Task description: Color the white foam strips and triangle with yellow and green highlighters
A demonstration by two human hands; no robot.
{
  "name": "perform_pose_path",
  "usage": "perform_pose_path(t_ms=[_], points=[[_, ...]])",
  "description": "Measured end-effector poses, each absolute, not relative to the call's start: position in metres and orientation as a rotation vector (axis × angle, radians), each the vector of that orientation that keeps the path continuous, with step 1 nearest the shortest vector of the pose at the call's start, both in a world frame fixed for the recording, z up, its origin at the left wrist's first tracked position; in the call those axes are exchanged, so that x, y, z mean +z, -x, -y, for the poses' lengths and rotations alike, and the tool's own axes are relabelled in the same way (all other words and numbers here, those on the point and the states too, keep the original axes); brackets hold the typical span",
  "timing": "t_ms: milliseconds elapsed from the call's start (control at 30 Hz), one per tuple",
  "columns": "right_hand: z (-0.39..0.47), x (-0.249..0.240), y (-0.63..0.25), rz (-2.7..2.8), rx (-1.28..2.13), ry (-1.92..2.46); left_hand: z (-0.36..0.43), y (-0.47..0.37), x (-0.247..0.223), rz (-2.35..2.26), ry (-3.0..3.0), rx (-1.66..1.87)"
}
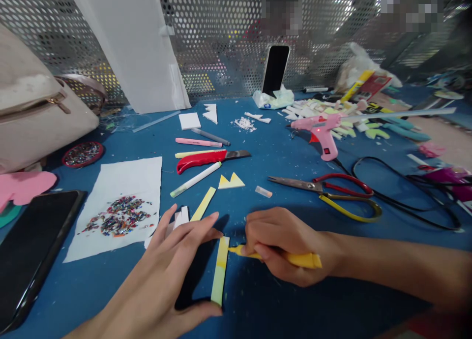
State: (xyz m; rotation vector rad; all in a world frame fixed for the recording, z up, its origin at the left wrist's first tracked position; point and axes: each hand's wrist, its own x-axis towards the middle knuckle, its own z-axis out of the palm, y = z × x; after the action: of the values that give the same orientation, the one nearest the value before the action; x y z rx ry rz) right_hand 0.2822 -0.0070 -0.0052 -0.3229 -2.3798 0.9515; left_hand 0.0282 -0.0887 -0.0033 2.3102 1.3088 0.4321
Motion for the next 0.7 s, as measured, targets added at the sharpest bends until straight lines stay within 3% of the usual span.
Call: perform_pose_path(t_ms=[700], points=[[0.0079, -0.0037, -0.2801, 2.422, 0.874, 0.373, 0.0888, -0.0289, -0.0028, -1.317, -2.307, 0.426]])
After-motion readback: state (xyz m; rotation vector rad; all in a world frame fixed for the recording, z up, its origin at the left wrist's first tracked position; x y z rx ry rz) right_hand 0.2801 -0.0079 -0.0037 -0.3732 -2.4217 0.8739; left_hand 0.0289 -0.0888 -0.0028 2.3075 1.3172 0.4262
